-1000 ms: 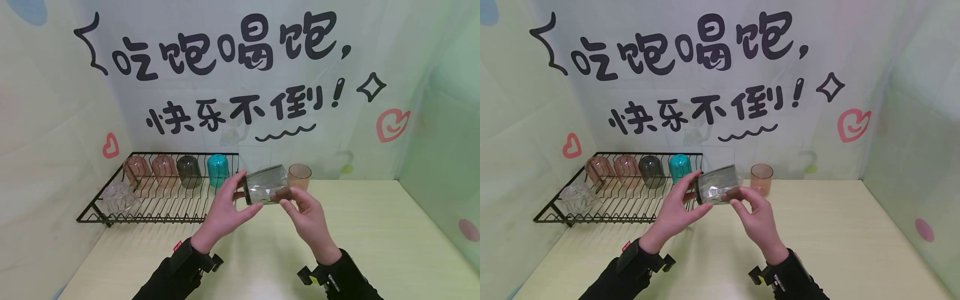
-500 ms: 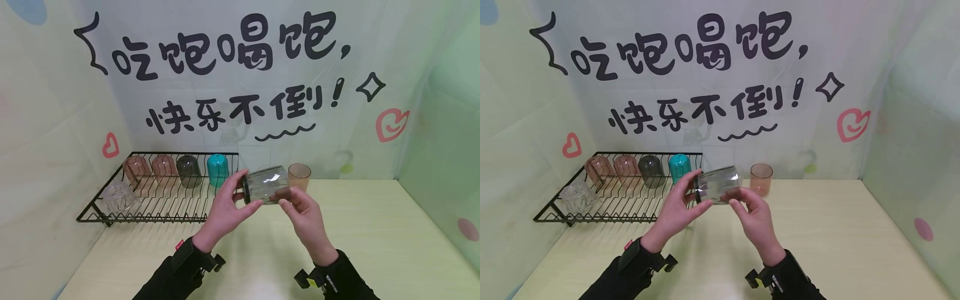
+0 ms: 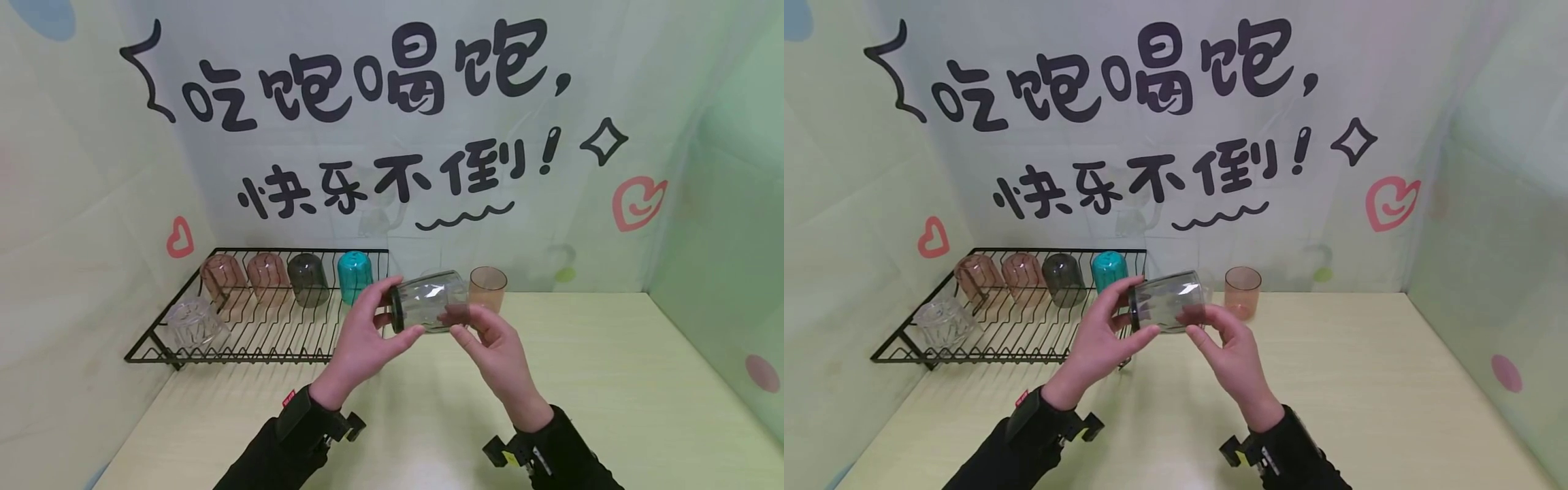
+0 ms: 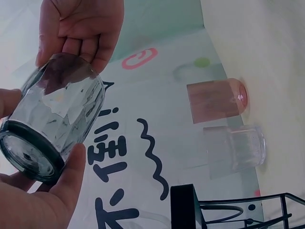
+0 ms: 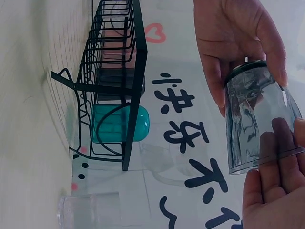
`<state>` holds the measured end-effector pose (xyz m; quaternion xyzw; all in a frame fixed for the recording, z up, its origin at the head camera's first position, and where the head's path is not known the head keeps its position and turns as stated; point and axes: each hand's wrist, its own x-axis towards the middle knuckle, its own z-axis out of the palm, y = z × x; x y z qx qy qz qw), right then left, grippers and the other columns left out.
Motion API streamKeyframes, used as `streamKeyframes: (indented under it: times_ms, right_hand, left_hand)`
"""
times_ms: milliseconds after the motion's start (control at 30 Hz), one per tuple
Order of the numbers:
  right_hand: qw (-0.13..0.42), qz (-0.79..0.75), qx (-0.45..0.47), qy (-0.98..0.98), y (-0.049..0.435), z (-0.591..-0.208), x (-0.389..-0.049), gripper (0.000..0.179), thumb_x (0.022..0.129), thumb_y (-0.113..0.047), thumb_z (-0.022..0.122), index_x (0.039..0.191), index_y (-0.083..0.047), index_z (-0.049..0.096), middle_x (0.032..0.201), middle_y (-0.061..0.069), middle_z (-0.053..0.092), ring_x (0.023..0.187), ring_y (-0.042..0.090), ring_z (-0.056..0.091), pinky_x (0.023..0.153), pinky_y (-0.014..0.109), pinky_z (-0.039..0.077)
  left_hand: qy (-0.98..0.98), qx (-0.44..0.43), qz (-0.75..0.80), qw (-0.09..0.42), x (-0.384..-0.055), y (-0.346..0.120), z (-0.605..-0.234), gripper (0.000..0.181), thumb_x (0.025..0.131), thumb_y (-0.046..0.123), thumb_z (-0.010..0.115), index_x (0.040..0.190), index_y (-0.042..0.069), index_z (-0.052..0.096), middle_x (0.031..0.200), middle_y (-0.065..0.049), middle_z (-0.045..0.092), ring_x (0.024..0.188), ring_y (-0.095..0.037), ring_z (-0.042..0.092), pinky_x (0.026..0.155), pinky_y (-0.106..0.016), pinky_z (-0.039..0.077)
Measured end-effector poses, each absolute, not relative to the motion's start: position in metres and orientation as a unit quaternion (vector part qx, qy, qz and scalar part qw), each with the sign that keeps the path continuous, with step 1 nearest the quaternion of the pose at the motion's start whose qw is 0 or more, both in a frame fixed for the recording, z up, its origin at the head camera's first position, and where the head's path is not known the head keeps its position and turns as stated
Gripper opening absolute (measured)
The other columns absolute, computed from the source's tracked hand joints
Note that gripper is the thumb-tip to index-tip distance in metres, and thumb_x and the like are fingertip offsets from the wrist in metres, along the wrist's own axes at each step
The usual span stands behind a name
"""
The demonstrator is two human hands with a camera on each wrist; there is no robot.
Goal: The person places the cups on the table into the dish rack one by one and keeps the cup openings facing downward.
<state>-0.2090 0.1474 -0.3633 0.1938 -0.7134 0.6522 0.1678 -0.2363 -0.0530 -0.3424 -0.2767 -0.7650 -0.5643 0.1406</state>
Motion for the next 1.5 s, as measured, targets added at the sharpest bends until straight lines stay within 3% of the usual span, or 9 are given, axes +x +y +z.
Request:
streamKeyframes:
  times_ms: [233,533,1500]
  right_hand:
    - [0.171,0.637,0.203,-0.723,0.154,-0.363,-0.210,0.032,0.085,-0.020,0.060,0.117,-0.014,0.056,0.111,0.004,0.058,0.107,0.020,0.051,0.096,0.039,0.036]
    - [0.171,0.636,0.202,-0.725,0.163,-0.364,-0.210,0.036,0.085,-0.018,0.059,0.120,-0.013,0.053,0.113,0.006,0.057,0.106,0.021,0.052,0.093,0.032,0.039]
    - [0.175,0.589,0.192,-0.765,0.180,-0.358,-0.212,0.039,0.082,-0.019,0.063,0.119,-0.015,0.053,0.115,0.000,0.057,0.108,0.016,0.050,0.097,0.038,0.034]
  left_hand:
    - [-0.771,-0.271,-0.557,0.148,-0.236,-0.056,-0.341,0.070,0.071,0.037,0.073,0.131,0.025,0.039,0.122,0.001,0.042,0.104,-0.018,0.047,0.080,-0.027,0.046]
    - [-0.771,-0.265,-0.558,0.152,-0.239,-0.064,-0.341,0.070,0.071,0.037,0.073,0.131,0.025,0.039,0.121,0.001,0.042,0.102,-0.019,0.047,0.079,-0.028,0.047]
    - [-0.808,-0.233,-0.503,0.201,-0.242,-0.096,-0.338,0.071,0.068,0.041,0.074,0.129,0.029,0.040,0.119,0.003,0.043,0.100,-0.015,0.046,0.077,-0.025,0.047]
